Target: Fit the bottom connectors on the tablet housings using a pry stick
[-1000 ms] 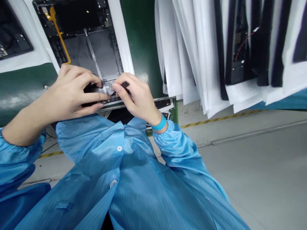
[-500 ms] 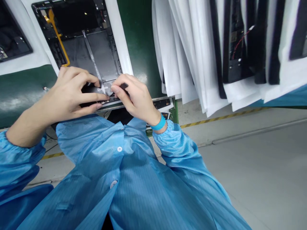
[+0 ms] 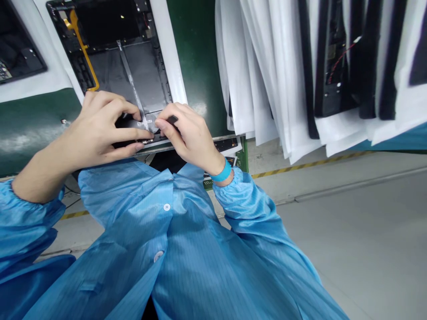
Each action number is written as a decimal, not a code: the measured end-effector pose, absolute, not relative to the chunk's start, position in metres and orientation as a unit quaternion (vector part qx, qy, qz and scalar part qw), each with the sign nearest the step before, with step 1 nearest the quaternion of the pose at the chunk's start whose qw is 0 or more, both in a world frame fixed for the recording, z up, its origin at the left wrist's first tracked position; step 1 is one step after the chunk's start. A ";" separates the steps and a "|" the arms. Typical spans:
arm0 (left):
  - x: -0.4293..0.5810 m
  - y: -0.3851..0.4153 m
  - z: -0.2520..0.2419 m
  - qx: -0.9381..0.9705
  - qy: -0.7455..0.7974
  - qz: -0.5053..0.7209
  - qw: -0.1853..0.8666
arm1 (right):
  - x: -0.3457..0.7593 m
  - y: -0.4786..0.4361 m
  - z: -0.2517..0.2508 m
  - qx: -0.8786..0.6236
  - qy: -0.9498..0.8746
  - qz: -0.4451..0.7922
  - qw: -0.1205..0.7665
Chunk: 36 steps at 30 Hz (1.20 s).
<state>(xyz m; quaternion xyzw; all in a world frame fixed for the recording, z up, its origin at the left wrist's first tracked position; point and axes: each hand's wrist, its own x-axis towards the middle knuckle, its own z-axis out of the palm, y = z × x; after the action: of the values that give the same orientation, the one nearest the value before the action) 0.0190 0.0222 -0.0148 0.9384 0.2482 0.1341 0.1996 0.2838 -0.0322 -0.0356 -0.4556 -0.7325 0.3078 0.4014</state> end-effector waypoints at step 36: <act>0.019 0.029 -0.007 0.975 0.164 0.133 0.069 | 0.285 -0.024 -0.039 -0.441 -0.759 0.302 0.371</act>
<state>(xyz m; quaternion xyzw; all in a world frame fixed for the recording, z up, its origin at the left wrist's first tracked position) 0.0186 0.0290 -0.0066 0.9749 0.1645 0.1330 0.0690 0.2850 -0.0244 -0.0392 -0.4413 -0.7593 0.3016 0.3711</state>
